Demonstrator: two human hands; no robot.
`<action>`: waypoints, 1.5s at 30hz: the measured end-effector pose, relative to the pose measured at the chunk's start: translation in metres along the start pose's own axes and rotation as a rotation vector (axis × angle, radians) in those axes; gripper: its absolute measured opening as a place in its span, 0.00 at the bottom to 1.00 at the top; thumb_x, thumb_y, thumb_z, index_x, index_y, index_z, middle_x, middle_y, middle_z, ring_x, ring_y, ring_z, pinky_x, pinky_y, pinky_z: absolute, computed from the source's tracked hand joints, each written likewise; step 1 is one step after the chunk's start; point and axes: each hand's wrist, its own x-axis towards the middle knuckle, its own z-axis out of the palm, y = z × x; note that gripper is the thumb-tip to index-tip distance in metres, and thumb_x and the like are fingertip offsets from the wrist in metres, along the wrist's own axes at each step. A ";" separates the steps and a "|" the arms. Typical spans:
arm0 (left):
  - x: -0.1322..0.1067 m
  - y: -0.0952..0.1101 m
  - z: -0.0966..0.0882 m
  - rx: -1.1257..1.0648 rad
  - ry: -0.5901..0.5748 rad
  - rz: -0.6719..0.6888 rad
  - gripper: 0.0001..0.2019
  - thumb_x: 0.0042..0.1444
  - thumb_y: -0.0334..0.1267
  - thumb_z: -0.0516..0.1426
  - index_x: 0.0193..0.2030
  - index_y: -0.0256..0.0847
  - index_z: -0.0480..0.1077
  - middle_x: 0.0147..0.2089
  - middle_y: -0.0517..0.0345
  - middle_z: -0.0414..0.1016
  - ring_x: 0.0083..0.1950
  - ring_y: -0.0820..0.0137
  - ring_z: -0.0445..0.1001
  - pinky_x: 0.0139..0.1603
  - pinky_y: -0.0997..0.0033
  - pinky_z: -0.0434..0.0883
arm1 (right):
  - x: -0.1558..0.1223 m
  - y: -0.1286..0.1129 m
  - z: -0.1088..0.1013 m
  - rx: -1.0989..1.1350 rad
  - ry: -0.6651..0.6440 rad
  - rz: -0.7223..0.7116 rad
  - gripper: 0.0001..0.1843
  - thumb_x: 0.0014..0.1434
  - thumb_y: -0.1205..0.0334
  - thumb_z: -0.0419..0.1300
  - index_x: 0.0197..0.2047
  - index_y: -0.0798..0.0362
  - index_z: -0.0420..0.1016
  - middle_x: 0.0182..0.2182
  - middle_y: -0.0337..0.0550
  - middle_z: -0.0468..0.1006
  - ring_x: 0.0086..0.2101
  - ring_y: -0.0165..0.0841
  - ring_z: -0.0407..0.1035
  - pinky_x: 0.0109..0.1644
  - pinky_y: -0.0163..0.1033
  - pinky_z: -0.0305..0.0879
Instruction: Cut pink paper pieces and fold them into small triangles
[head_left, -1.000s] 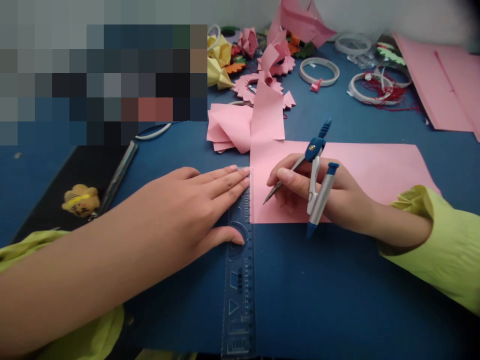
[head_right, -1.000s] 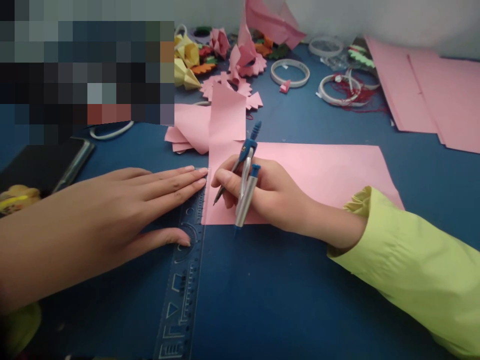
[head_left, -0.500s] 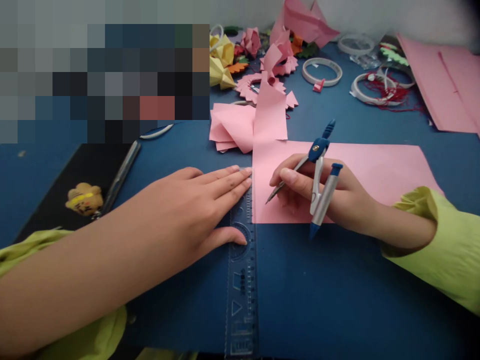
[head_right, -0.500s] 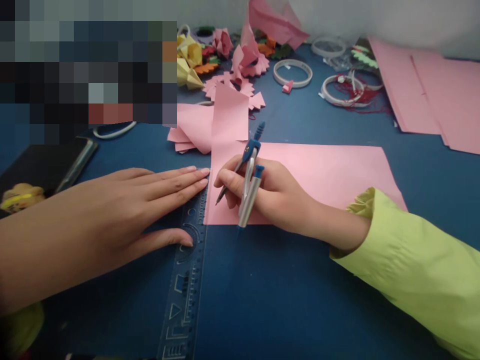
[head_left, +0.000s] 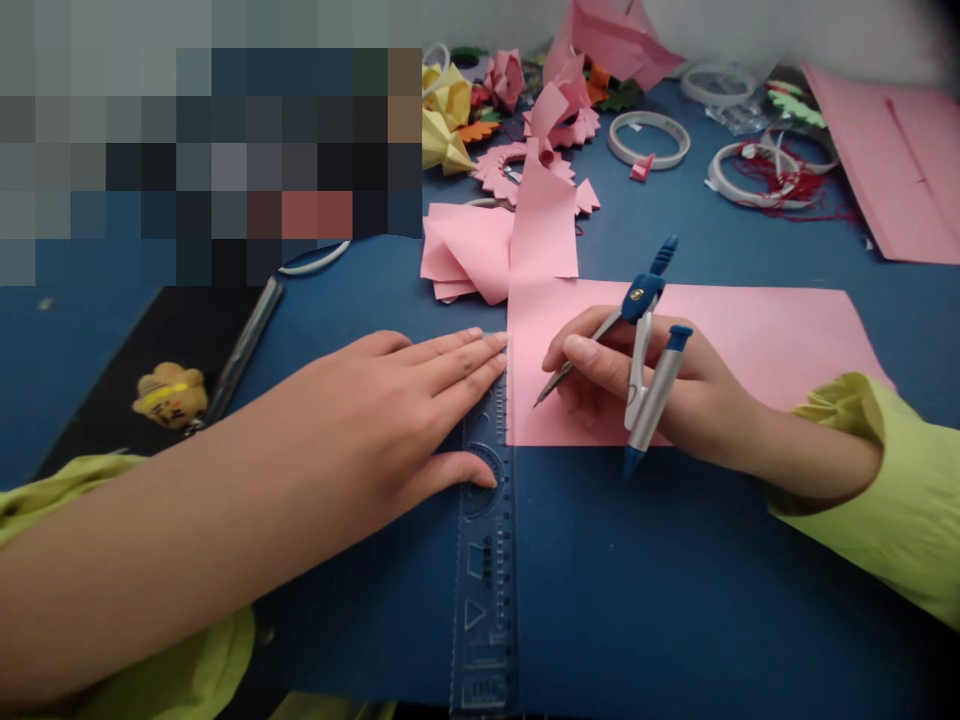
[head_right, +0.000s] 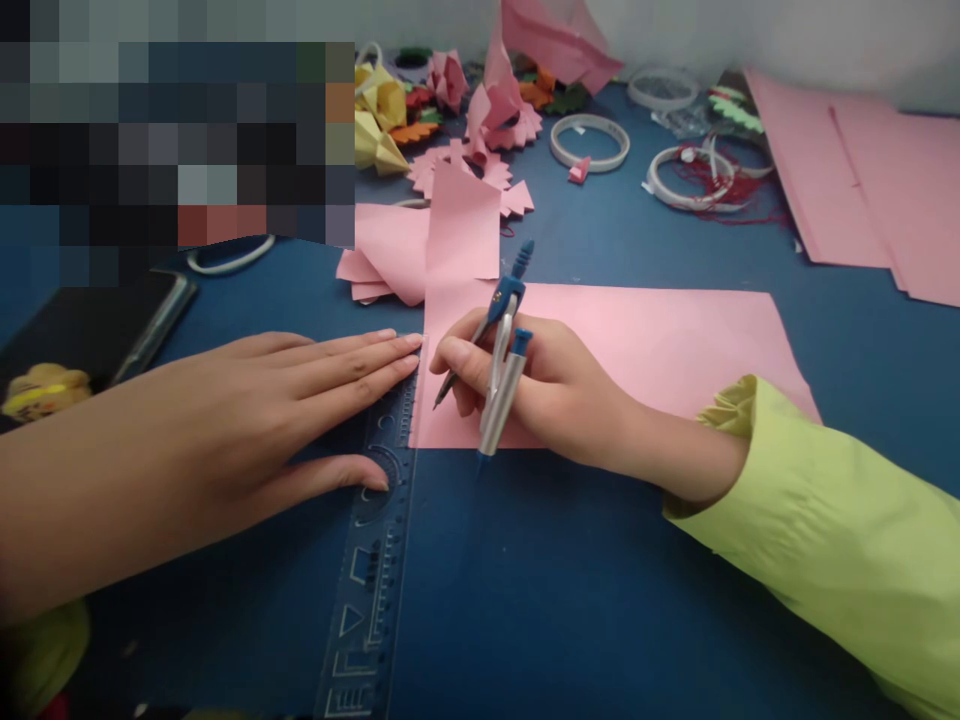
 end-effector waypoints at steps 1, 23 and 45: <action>0.000 0.000 0.000 0.000 -0.002 -0.002 0.33 0.64 0.57 0.42 0.62 0.31 0.60 0.64 0.43 0.62 0.60 0.51 0.67 0.49 0.51 0.68 | 0.000 0.000 0.000 0.001 -0.001 0.000 0.10 0.64 0.59 0.55 0.37 0.55 0.73 0.26 0.36 0.72 0.26 0.23 0.69 0.29 0.27 0.66; 0.000 0.000 0.002 0.009 0.019 0.006 0.33 0.65 0.57 0.40 0.61 0.30 0.61 0.63 0.43 0.64 0.60 0.52 0.68 0.48 0.53 0.69 | 0.000 0.000 -0.001 0.007 -0.006 0.000 0.10 0.64 0.58 0.55 0.37 0.55 0.73 0.28 0.36 0.72 0.28 0.23 0.69 0.32 0.27 0.67; 0.002 0.000 -0.001 -0.049 -0.064 -0.051 0.33 0.64 0.58 0.41 0.64 0.35 0.60 0.66 0.46 0.60 0.62 0.54 0.65 0.52 0.56 0.67 | 0.011 0.000 -0.006 -0.301 0.287 -0.058 0.09 0.57 0.57 0.63 0.36 0.53 0.79 0.38 0.42 0.81 0.35 0.31 0.75 0.40 0.38 0.74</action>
